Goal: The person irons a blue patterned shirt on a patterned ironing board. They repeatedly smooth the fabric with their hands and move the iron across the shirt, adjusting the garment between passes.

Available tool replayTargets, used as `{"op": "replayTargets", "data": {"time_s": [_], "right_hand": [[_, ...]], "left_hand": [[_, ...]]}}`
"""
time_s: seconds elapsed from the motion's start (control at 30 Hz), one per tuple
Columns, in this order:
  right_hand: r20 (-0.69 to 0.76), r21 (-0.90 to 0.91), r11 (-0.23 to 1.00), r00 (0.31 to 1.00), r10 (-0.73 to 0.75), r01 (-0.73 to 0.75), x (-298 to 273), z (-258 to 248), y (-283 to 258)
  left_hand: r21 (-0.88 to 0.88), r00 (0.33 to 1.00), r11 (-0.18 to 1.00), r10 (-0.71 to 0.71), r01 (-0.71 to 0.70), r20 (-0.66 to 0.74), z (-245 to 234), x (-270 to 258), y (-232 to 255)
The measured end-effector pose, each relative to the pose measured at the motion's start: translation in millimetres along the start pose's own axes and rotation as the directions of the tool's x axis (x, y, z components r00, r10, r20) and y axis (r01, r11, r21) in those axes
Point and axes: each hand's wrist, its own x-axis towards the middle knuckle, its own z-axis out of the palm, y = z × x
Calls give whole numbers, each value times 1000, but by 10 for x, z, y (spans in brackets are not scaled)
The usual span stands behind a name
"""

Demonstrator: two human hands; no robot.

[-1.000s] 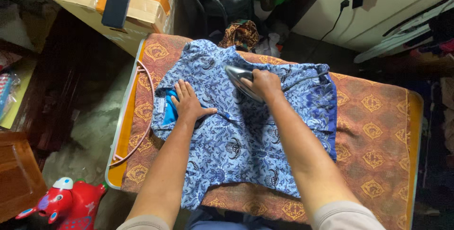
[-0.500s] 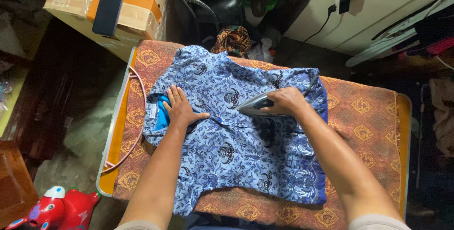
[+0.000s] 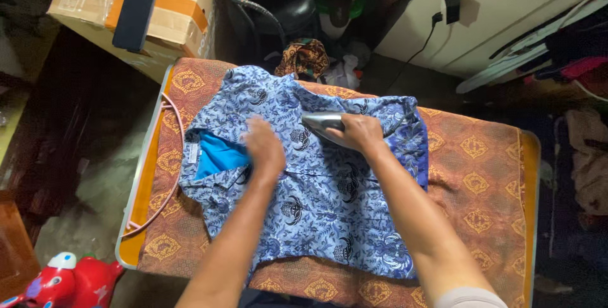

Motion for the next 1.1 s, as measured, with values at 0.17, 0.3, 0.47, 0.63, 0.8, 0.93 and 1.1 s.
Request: {"op": "replayTargets", "data": {"time_s": [0.17, 0.3, 0.47, 0.63, 0.8, 0.93, 1.1], "right_hand": [[-200, 115, 989, 973, 113, -91, 166, 131, 45], [-151, 126, 978, 971, 184, -166, 207, 131, 162], [-12, -2, 998, 998, -59, 59, 31, -8, 577], [-1, -108, 992, 998, -64, 63, -190, -111, 1102], [-36, -100, 995, 999, -22, 18, -296, -81, 1382], [-19, -97, 994, 998, -60, 58, -360, -40, 1441], [-67, -44, 981, 979, -194, 191, -566, 61, 1489]], "left_hand": [[-775, 897, 623, 272, 111, 348, -584, -292, 501], [-708, 872, 695, 264, 123, 411, -890, -378, 447], [-704, 893, 703, 245, 104, 377, -830, -426, 474], [-705, 880, 700, 258, 113, 398, -797, -402, 508], [-680, 842, 722, 286, 126, 459, -763, -362, 538], [-689, 848, 714, 283, 126, 448, -711, -371, 552], [-674, 840, 726, 276, 137, 468, -729, -361, 541]]}}
